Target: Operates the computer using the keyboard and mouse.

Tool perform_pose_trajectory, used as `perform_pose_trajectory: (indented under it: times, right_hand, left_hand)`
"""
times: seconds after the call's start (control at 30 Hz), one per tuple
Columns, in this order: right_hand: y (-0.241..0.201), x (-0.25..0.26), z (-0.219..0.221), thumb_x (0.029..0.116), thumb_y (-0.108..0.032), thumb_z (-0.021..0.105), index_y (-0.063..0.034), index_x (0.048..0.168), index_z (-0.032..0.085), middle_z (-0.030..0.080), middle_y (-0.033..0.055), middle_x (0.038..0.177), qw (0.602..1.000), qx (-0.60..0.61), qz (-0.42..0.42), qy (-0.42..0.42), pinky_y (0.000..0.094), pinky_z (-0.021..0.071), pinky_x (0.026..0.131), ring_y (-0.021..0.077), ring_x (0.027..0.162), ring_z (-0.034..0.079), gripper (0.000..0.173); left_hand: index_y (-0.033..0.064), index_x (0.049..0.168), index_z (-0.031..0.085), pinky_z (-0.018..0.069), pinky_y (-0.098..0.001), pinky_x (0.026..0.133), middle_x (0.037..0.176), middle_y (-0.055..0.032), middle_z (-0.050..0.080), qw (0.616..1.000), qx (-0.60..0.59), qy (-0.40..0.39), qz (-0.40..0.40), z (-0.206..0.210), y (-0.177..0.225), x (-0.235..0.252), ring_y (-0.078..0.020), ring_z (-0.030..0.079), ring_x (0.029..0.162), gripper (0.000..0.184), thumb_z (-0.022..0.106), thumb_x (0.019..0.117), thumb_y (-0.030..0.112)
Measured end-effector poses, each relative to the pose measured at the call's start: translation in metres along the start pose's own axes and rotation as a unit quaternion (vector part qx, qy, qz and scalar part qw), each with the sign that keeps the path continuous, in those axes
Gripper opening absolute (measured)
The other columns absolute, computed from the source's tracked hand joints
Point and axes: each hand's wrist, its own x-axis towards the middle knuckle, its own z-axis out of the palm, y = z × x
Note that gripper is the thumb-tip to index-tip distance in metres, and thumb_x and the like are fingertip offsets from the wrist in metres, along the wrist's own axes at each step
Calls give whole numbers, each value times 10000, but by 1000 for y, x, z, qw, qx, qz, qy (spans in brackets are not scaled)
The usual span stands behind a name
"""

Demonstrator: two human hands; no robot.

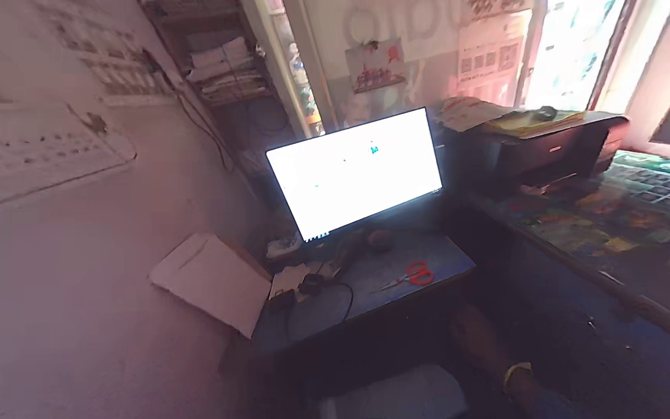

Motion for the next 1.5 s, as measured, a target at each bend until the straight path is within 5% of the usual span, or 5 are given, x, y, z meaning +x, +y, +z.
perform_pose_trajectory:
  times: [0.13,0.27,0.83,1.2,1.5]
  right_hand:
    - [-1,4,6,1029,-383,492,-110,1470,552,543,164,1494,998,-33,-26,36,504,421,1157,318,1396,510,523]
    - [1,5,9,1041,-404,497,-75,1551,437,414,207,1592,999,-30,-15,19,518,354,1204,361,1474,407,610]
    - [3,4,14,1057,-391,414,-74,1529,472,412,219,1593,993,-90,-67,38,540,325,1218,393,1486,385,572]
    - [8,5,16,1042,-386,483,-108,1525,485,415,226,1584,996,-57,-59,43,565,379,1176,415,1458,415,558]
    - [-16,-3,-5,1059,-365,457,-39,1472,532,498,235,1518,994,-100,-49,22,557,386,1173,401,1424,464,532]
  left_hand:
    - [82,1438,567,402,-529,1155,1489,-168,547,997,68,-18,-11,13,-8,0,-323,496,1407,678,372,1029,586]
    - [76,1471,540,375,-507,1188,1571,-178,457,999,32,-20,30,17,-11,1,-326,427,1468,629,417,1045,520]
    - [66,1443,568,286,-565,1214,1605,-218,389,999,37,-19,31,13,6,2,-398,361,1493,524,487,995,326]
    - [83,1357,644,382,-591,1124,1632,-234,325,997,50,-55,-8,15,8,11,-445,436,1422,516,522,949,375]
    - [145,1501,518,337,-612,1172,1617,-226,355,991,74,-111,19,-12,29,19,-421,350,1487,521,530,1018,339]
